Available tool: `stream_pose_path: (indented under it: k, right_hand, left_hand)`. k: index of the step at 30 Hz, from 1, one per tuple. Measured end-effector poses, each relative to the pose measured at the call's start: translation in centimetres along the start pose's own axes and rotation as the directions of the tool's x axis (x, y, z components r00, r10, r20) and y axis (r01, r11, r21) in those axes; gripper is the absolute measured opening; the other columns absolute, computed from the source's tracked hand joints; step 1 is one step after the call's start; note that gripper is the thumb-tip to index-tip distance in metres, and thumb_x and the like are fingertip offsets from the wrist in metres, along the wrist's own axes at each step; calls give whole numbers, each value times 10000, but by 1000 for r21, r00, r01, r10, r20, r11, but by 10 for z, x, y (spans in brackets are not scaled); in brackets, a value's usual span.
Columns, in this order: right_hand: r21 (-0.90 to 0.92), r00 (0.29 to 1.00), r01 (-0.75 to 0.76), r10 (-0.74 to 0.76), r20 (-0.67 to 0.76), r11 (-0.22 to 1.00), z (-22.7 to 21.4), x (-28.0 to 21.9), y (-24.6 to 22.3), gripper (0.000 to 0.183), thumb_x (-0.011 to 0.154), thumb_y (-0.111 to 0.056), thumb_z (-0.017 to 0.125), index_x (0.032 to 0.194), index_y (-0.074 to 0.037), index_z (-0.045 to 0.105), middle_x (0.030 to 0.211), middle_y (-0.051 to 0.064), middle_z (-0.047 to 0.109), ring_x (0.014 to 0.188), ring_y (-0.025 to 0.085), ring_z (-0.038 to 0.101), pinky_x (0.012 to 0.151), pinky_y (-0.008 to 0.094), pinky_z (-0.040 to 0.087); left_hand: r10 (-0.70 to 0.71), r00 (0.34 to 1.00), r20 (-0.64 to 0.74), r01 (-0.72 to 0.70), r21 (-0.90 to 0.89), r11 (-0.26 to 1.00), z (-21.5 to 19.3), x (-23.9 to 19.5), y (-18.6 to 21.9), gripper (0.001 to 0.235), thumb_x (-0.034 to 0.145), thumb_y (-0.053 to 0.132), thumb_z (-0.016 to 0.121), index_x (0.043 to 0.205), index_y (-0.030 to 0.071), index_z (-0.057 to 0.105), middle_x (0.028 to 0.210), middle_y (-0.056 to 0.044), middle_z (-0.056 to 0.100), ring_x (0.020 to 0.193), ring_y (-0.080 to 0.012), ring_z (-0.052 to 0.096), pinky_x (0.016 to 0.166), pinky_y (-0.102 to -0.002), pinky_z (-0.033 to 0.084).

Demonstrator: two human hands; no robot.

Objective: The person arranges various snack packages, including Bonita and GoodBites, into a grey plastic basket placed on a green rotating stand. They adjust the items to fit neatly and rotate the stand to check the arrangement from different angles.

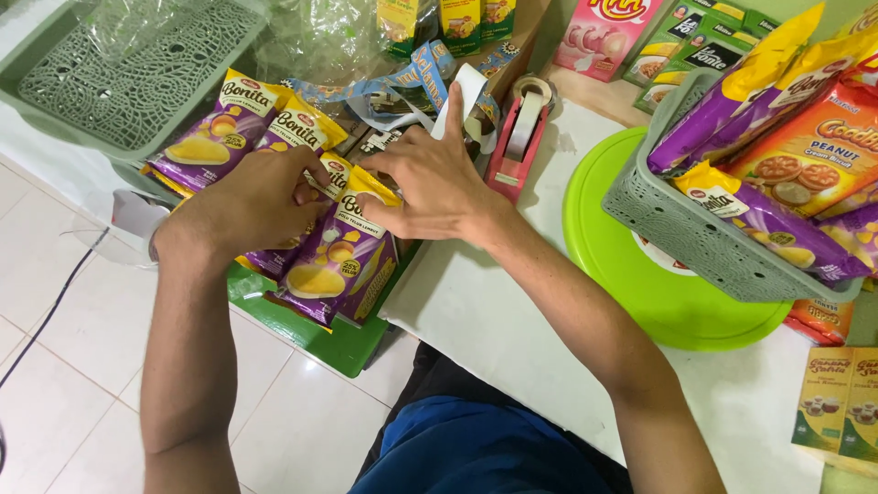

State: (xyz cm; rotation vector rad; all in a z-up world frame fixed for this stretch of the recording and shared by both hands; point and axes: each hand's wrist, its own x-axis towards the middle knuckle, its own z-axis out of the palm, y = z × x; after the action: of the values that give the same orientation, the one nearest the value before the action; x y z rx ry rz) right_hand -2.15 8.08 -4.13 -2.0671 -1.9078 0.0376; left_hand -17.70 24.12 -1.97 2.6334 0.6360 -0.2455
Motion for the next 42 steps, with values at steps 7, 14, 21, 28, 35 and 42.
stream_pose_path:
  k: [7,14,21,28,35,42]
  right_hand:
    - [309,943,-89,180,-279,947,33,8,40,312,875,-1,607,1130,-172,665,920,-46,736,926,130,721,1119,820,-18]
    - [275,967,-233,251,-31,933,7,2,17,309,915,-328,462,742,-186,674,549,-76,601,614,99,686,1176,779,1]
    - [345,992,-43,81,-98,938,20,-4,8,331,933,-412,729,770,-142,625,782,-87,734,728,184,716,1139,767,-15]
    - [501,982,98,-2,-189,860,39,-13,15,243,954,-228,737,862,-105,549,771,-52,655,568,190,581,1254,632,119]
    - [662,961,185,7,-276,726,36,-21,13,191,983,-216,704,918,-73,596,851,7,680,753,101,612,633,272,483]
    - [828,913,353,30,-406,436,69,-23,32,112,981,-107,719,986,-46,625,864,147,701,736,167,647,652,330,584]
  left_hand:
    - [-95,995,44,94,8,996,-8,-6,13,192,928,221,618,1061,86,584,1022,-144,691,920,-332,635,758,-458,457]
    - [-110,992,70,111,-19,994,-10,-6,19,195,928,194,601,1107,117,600,1007,-133,721,904,-309,667,746,-446,485]
    - [-108,992,59,109,-17,994,-8,-4,14,268,912,164,511,1160,149,611,982,-129,719,844,-294,654,722,-437,468]
    - [-146,989,30,147,-37,989,-3,0,10,289,942,194,569,1224,137,595,1099,-142,707,1002,-323,666,838,-455,483]
    - [-154,988,11,154,-48,987,3,5,3,332,898,155,519,1219,151,603,1177,-140,671,1035,-318,653,841,-441,488]
    - [-101,995,-9,101,61,993,4,8,-1,399,899,167,644,1281,71,579,1025,-279,741,1058,-458,701,850,-536,587]
